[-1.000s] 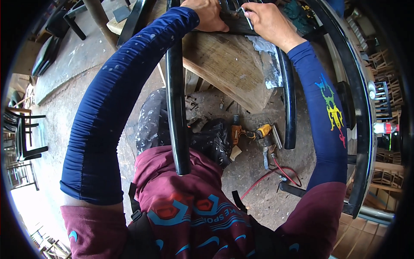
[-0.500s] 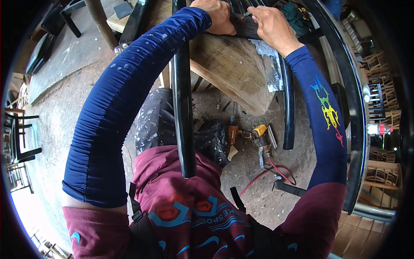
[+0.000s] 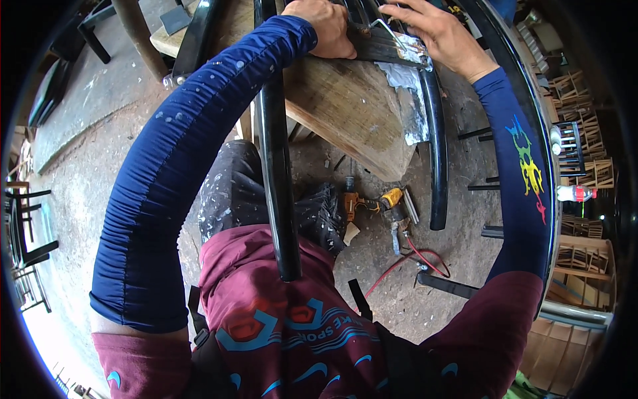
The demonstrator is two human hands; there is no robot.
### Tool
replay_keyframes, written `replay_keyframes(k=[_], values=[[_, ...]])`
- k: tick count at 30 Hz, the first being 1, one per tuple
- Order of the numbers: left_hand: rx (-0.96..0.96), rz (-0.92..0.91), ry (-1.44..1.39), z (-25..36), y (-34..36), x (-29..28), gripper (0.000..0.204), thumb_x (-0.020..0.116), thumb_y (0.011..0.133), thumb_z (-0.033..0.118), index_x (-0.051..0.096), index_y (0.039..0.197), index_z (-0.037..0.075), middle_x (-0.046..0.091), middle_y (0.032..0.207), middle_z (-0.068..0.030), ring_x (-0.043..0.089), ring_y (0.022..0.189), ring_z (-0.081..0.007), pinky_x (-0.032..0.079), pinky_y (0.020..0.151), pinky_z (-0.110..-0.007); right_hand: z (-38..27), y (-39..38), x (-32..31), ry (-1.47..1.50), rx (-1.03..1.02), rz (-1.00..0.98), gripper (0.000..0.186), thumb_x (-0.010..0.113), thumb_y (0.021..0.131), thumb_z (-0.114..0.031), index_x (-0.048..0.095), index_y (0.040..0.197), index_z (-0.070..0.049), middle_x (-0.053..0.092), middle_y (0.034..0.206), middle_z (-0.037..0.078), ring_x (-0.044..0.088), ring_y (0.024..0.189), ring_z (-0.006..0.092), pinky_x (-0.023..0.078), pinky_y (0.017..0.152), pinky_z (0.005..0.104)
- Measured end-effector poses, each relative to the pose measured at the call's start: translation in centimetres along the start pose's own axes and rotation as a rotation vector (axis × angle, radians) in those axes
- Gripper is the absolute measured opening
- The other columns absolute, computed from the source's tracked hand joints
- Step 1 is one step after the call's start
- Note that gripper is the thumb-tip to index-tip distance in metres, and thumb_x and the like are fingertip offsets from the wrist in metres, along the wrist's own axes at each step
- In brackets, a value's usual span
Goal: Repairing a wooden furniture frame by applying adhesive and handling components.
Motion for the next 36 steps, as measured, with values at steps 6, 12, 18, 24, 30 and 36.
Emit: replay_keyframes(k=[6, 12, 18, 24, 30, 36], values=[[0.002, 0.087, 0.054, -0.1, 0.6, 1.9, 0.067, 0.058, 0.084, 0.064, 0.075, 0.099, 0.000, 0.074, 0.096, -0.0208, 0.073, 0.093, -0.0330, 0.058, 0.078, -0.042, -0.3, 2.4, 2.9, 0.346, 0.873, -0.472, 0.034, 0.068, 0.095, -0.024, 0.068, 0.074, 0.004, 0.067, 0.065, 0.006, 0.060, 0.055, 0.0143, 0.047, 0.055, 0.0331], [-0.086, 0.114, -0.042, 1.0, 1.0, 1.8, 0.069, 0.066, 0.081, 0.067, 0.072, 0.121, 0.011, 0.074, 0.112, -0.0156, 0.071, 0.106, -0.0298, 0.056, 0.094, -0.039, 0.1, -1.6, 8.0, 0.110, 0.655, 0.071, 0.032, 0.073, 0.089, -0.023, 0.065, 0.073, 0.004, 0.058, 0.060, 0.020, 0.060, 0.053, 0.0301, 0.046, 0.057, 0.0437], [-0.066, 0.151, -0.006, 0.6, 1.1, 2.1, 0.066, 0.066, 0.081, 0.067, 0.075, 0.113, 0.010, 0.075, 0.109, -0.0140, 0.072, 0.103, -0.0297, 0.058, 0.090, -0.040, -0.7, -0.4, 4.0, 0.644, 1.146, 0.253, 0.027, 0.067, 0.098, -0.032, 0.072, 0.092, -0.006, 0.059, 0.064, -0.004, 0.047, 0.050, 0.0039, 0.035, 0.043, 0.0207], [-0.072, 0.173, 0.015, 0.0, 1.0, 2.6, 0.071, 0.065, 0.082, 0.068, 0.074, 0.115, 0.006, 0.075, 0.103, -0.0146, 0.074, 0.099, -0.0294, 0.059, 0.087, -0.039, -0.3, 0.7, 6.5, 0.870, 1.000, 0.358, 0.011, 0.065, 0.093, -0.007, 0.070, 0.092, 0.003, 0.068, 0.071, 0.008, 0.067, 0.061, 0.0164, 0.052, 0.055, 0.0302], [-0.121, 0.120, 0.002, 1.1, 1.5, 2.1, 0.068, 0.066, 0.081, 0.067, 0.075, 0.116, 0.009, 0.075, 0.106, -0.0144, 0.073, 0.100, -0.0294, 0.059, 0.089, -0.038, 0.6, -1.5, 8.0, 0.738, 0.921, 0.324, 0.013, 0.064, 0.098, -0.006, 0.071, 0.107, 0.002, 0.072, 0.085, 0.005, 0.071, 0.078, 0.0115, 0.059, 0.071, 0.0250], [-0.114, 0.136, 0.007, 0.8, 1.5, 2.2, 0.066, 0.066, 0.080, 0.066, 0.075, 0.116, 0.011, 0.075, 0.110, -0.0133, 0.072, 0.103, -0.0286, 0.058, 0.091, -0.038, 0.2, -1.3, 8.3, 0.762, 0.888, 0.361, 0.013, 0.063, 0.098, -0.004, 0.071, 0.107, -0.001, 0.073, 0.086, 0.006, 0.070, 0.075, 0.0096, 0.058, 0.069, 0.0252]])
Point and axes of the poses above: each hand's wrist, its own y-axis towards the middle knuckle, its own x-axis out of the palm, z = x × y, the point moved 1 cm from there along y, towards the middle knuckle
